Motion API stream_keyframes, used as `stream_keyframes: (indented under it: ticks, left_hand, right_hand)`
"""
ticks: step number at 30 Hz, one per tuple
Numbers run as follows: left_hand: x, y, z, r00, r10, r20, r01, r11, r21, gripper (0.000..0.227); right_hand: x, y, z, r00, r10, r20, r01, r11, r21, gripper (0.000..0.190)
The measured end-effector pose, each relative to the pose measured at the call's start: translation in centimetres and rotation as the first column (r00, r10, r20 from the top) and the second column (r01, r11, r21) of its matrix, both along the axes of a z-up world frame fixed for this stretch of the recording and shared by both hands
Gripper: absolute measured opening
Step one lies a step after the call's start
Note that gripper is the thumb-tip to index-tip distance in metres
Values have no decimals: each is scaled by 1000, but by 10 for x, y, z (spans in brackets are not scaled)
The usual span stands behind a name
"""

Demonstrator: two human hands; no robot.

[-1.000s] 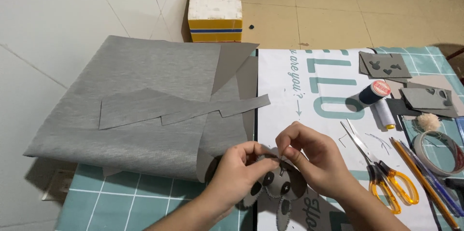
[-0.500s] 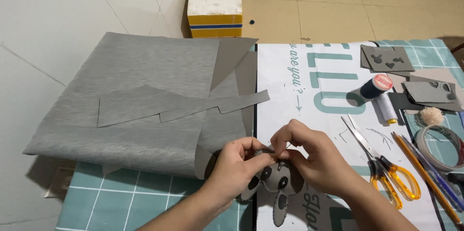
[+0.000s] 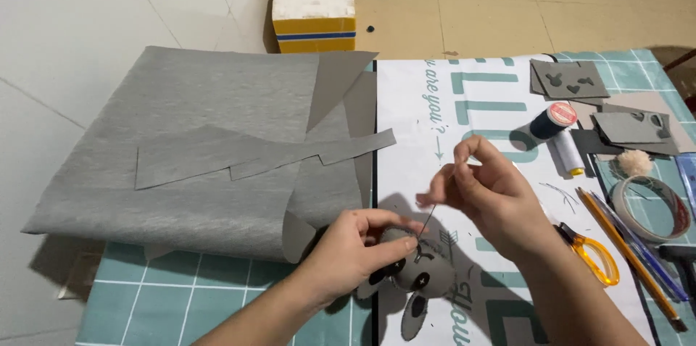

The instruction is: Hand-sewing the edges of a small rabbit-shaped felt object and trimming the thread with scissors.

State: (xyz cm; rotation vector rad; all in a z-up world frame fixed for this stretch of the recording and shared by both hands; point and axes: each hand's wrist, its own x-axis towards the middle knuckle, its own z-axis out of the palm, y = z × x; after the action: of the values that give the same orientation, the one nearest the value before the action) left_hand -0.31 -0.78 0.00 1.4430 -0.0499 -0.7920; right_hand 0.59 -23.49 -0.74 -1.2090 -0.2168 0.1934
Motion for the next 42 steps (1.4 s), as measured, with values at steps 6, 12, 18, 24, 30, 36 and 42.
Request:
stream_keyframes:
  ticks: [6, 12, 18, 24, 30, 36, 42]
  left_hand:
    - [-6, 2, 3, 985, -169, 45, 168, 985, 31, 26]
    - [-8, 0, 5, 959, -272, 80, 267, 961, 66, 24]
    - [-7, 1, 18, 958, -279, 62, 272, 957, 98, 25]
    - [-6, 0, 10, 975, -219, 32, 215, 973, 83, 26]
    - [-2, 2, 3, 994, -99, 48, 90, 982, 165, 26]
    - [-1, 3, 7, 979, 192, 76, -194, 981, 23, 22]
    - [-2, 8, 10, 921, 196, 336, -166, 979, -117, 14]
  right_hand:
    - [5, -2, -6, 977, -152, -151, 178, 968, 175, 7]
    - [5, -5, 1, 955, -285, -79, 295, 936, 191, 8]
    - [1, -4, 7, 934, -356, -32, 357, 920, 162, 9]
    - [-2, -3, 14, 908, -414, 60, 405, 907, 116, 9]
    - [-3, -6, 18, 897, -430, 101, 433, 902, -7, 3]
    - [-9, -9, 30, 920, -376, 115, 390, 837, -384, 11]
    - [-16, 5, 40, 896, -87, 435, 375, 670, -640, 12]
